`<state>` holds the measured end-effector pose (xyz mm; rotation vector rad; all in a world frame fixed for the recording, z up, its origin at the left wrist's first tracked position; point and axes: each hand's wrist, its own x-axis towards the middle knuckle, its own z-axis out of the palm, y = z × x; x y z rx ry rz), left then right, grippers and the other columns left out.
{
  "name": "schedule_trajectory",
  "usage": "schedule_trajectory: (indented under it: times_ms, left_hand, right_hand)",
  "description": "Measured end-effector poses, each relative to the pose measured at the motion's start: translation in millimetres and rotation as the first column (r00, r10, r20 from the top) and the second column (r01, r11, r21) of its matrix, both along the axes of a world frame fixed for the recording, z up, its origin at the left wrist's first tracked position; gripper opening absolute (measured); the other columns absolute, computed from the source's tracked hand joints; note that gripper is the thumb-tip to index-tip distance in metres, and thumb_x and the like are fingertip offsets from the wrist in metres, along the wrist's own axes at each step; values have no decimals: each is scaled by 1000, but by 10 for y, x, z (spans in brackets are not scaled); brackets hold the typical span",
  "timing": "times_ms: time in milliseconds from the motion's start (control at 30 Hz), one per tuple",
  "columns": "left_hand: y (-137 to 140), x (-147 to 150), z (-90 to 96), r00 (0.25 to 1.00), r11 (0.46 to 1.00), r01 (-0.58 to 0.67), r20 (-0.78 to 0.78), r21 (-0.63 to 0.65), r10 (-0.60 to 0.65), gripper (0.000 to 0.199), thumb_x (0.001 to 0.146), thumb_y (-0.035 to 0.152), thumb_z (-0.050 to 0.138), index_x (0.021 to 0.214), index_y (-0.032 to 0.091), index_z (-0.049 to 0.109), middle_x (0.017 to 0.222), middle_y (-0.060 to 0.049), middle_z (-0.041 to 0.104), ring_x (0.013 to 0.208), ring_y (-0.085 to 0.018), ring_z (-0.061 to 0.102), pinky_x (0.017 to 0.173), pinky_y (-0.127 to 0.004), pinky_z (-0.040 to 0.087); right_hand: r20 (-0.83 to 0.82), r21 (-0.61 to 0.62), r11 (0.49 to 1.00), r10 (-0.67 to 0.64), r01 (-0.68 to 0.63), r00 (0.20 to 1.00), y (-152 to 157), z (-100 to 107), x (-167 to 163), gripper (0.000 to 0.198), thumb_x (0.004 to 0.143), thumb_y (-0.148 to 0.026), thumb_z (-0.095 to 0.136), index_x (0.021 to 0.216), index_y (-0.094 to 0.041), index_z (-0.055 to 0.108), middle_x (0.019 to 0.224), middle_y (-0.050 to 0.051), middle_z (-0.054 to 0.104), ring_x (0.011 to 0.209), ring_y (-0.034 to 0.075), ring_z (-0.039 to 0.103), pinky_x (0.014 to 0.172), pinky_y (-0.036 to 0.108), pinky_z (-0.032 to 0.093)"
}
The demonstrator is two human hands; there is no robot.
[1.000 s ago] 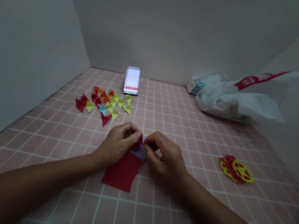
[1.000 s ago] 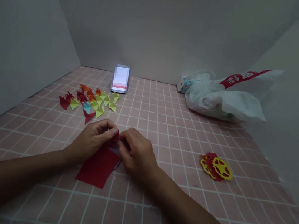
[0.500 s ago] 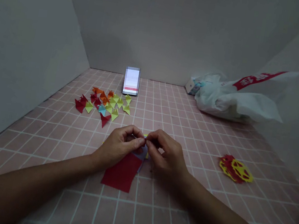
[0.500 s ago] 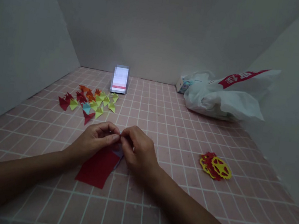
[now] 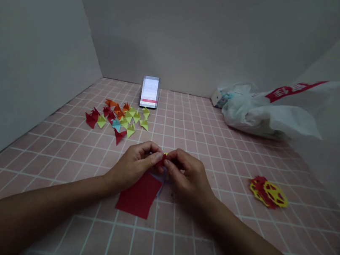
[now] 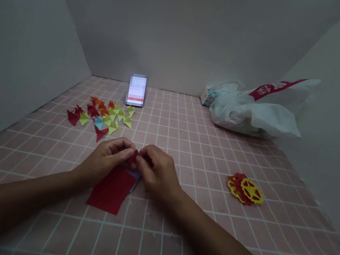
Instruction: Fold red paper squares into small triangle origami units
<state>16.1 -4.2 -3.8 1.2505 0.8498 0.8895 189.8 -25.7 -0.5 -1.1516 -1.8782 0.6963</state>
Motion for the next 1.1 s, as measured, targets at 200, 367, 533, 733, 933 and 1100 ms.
schedule_trajectory:
  times_ms: [200, 367, 533, 733, 933, 1100]
  left_hand:
    - [-2, 10, 14, 999, 999, 3, 37, -52, -1, 17, 84, 32, 68, 86, 16, 63, 75, 0, 68, 68, -12, 66, 70, -25, 53]
    - [13, 15, -4, 996, 997, 21, 84, -71, -15, 16, 84, 32, 68, 89, 17, 65, 75, 0, 69, 69, -12, 67, 73, -26, 54]
    - [9, 16, -10, 990, 992, 23, 139, -123, -5, 14, 84, 29, 69, 87, 17, 66, 73, 1, 70, 66, -10, 67, 70, -22, 55]
    - [9, 20, 7, 986, 989, 41, 167, -142, -17, 13, 82, 27, 70, 89, 16, 66, 71, 1, 70, 64, -9, 67, 69, -21, 54]
    - [21, 17, 15, 991, 991, 37, 132, -130, -19, 16, 79, 25, 72, 89, 15, 64, 78, 2, 68, 66, -9, 67, 68, -21, 53]
    - [33, 22, -1, 994, 995, 49, 98, -91, -40, 16, 77, 21, 72, 88, 16, 61, 79, 3, 66, 69, -9, 67, 70, -21, 51]
  right_hand:
    - [-103, -82, 996, 12, -20, 995, 19, -41, 21, 11, 90, -14, 56, 81, -18, 61, 72, 0, 62, 64, 12, 56, 58, 24, 42]
    - [-195, -150, 987, 23, -53, 981, 31, -61, 33, 11, 91, -18, 56, 81, -19, 59, 70, 0, 61, 62, 12, 54, 56, 24, 42]
    - [-242, -189, 979, 30, -77, 970, 33, -77, 31, 10, 91, -20, 56, 82, -19, 59, 70, 0, 61, 62, 12, 54, 57, 25, 43]
    - [-245, -214, 973, 33, -87, 969, 28, -52, 30, 11, 91, -20, 55, 81, -18, 59, 71, 0, 61, 62, 12, 54, 58, 25, 42]
    - [-195, -176, 982, 35, -70, 980, 27, -67, 38, 11, 92, -18, 54, 82, -18, 59, 71, -1, 61, 62, 12, 53, 58, 25, 41]
    - [-82, -69, 997, 24, -29, 996, 25, -70, 43, 13, 91, -13, 54, 80, -18, 57, 71, -1, 57, 63, 11, 51, 58, 25, 39]
